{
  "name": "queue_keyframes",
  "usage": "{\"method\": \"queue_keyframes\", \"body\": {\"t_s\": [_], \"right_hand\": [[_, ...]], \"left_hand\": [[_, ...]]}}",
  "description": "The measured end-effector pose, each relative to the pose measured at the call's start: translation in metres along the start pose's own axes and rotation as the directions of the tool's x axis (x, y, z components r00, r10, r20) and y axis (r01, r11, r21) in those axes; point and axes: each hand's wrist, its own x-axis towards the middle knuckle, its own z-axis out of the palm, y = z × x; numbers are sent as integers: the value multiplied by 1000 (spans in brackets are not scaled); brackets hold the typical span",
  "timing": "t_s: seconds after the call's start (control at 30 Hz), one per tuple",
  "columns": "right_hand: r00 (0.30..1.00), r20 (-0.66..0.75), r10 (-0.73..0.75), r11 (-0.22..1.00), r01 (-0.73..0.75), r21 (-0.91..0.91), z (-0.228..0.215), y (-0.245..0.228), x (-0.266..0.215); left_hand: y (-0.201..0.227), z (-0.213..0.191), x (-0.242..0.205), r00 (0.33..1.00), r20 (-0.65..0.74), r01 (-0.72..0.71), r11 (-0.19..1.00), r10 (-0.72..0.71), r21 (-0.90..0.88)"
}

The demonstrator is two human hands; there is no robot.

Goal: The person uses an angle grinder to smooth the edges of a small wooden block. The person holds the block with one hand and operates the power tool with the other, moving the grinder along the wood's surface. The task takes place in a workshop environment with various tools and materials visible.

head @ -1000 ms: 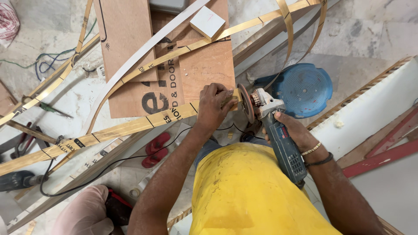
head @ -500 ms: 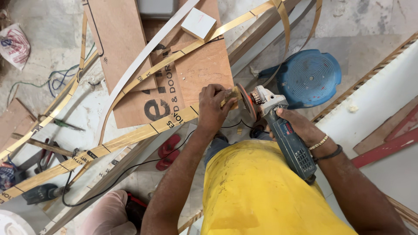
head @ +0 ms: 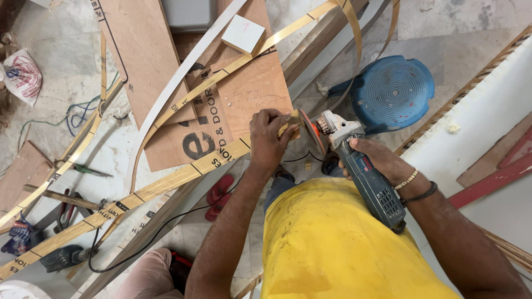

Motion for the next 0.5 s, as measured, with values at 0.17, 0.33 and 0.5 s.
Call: {"method": "queue_keyframes", "body": {"t_s": [0.17, 0.33, 0.5], "right_hand": [[1000, 1, 8, 1000, -8, -6, -1, 3, -1], [1000, -11, 11, 999, -12, -34, -3, 7, -2], [1000, 12, 11, 1000, -10, -21, -3, 10, -1]], "left_hand": [[1, -1, 1, 1000, -3, 2, 1000, -2, -1], [-1, 0, 0, 1000, 0, 2, 1000, -2, 4], [-2, 2, -1, 1000, 6, 4, 1000, -4, 15]]}}
